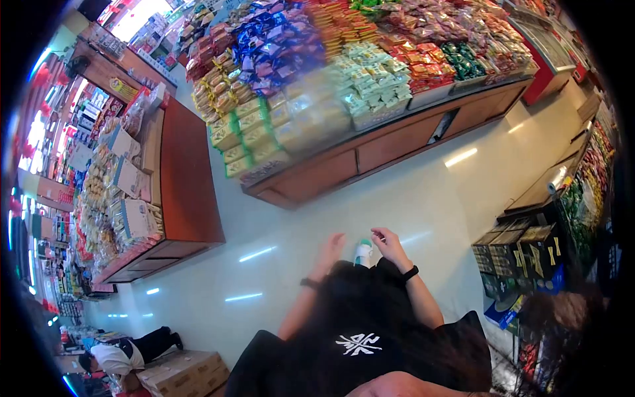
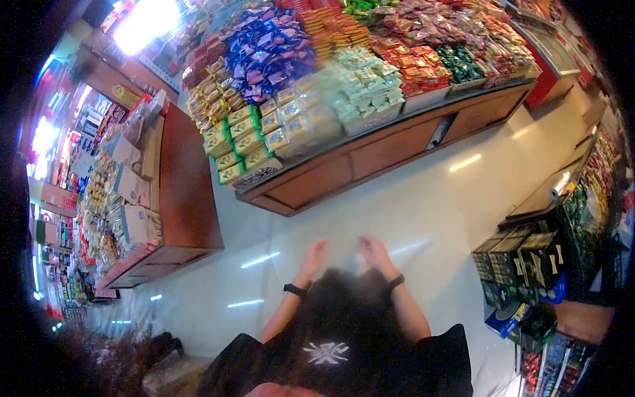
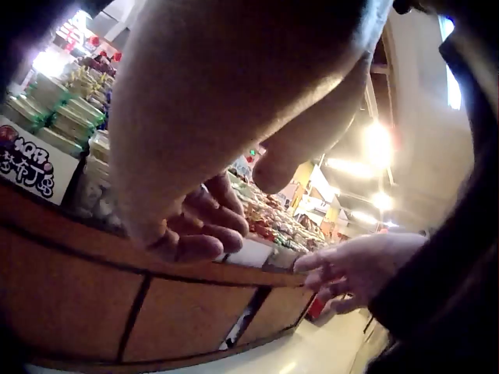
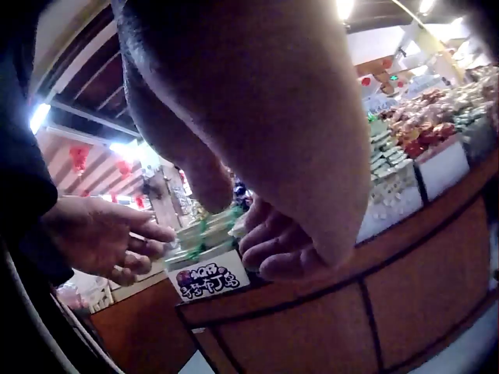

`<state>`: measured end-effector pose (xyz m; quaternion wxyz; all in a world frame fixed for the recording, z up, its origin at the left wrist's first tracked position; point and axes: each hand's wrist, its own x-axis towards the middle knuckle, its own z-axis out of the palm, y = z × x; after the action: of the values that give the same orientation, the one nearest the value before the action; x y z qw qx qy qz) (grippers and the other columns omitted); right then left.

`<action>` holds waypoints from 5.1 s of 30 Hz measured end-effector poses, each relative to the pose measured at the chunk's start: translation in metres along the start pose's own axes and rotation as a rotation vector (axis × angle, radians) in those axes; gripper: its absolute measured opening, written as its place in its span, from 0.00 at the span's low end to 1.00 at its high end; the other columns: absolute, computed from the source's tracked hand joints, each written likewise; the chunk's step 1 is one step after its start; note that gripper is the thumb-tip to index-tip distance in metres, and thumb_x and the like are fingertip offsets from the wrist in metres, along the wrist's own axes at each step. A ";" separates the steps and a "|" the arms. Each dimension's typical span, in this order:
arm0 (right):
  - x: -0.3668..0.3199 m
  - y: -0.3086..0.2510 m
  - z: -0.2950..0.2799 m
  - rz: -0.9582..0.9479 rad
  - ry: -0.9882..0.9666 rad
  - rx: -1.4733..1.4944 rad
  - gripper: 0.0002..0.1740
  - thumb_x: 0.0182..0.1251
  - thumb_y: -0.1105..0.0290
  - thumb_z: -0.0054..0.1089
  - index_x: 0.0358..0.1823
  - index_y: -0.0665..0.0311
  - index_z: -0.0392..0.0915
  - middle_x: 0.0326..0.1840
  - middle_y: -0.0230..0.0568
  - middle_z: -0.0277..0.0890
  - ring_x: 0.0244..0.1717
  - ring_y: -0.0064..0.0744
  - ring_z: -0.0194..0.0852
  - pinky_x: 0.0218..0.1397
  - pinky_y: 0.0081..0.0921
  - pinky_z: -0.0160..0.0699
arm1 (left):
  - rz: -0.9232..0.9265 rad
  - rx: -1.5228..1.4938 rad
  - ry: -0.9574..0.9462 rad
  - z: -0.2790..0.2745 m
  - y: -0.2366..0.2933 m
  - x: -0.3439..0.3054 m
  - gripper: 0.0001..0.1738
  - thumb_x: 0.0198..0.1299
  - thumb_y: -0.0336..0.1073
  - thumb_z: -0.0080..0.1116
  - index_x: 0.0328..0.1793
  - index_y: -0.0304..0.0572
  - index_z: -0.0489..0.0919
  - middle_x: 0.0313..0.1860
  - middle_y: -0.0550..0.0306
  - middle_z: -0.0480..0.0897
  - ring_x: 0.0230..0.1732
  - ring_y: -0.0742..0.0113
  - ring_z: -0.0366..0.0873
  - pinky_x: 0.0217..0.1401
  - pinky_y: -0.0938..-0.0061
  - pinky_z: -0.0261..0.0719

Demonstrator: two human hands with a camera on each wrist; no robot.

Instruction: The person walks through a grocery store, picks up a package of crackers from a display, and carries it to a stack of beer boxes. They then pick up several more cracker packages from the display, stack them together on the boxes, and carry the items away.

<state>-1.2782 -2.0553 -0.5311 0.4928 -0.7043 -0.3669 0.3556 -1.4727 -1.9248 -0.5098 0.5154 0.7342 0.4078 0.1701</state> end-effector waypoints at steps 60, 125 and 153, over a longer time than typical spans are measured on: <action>0.424 -0.178 0.337 -0.101 0.295 -0.222 0.21 0.66 0.69 0.63 0.58 0.68 0.72 0.49 0.44 0.64 0.44 0.32 0.73 0.44 0.24 0.81 | -0.222 -0.358 0.140 -0.350 -0.143 0.366 0.16 0.66 0.42 0.61 0.50 0.37 0.77 0.36 0.64 0.80 0.31 0.77 0.75 0.34 0.79 0.75; -0.311 -0.035 0.192 0.472 2.220 0.696 0.26 0.69 0.61 0.61 0.62 0.67 0.67 0.48 0.40 0.77 0.47 0.28 0.73 0.50 0.28 0.72 | 0.211 0.432 -2.131 0.172 0.123 -0.176 0.27 0.71 0.41 0.53 0.69 0.31 0.65 0.55 0.47 0.80 0.52 0.65 0.79 0.52 0.72 0.79; -0.653 0.001 0.198 0.520 2.701 0.536 0.13 0.69 0.67 0.61 0.49 0.65 0.74 0.34 0.28 0.74 0.32 0.15 0.67 0.36 0.17 0.68 | 0.443 0.473 -2.450 0.347 0.062 -0.542 0.26 0.63 0.35 0.61 0.64 0.29 0.72 0.47 0.47 0.83 0.47 0.65 0.82 0.52 0.71 0.79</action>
<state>-1.7604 -2.5359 -0.4925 0.4995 -0.4307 0.6021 -0.4499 -1.5439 -2.5674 -0.5046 0.3711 0.5362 -0.4458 -0.6133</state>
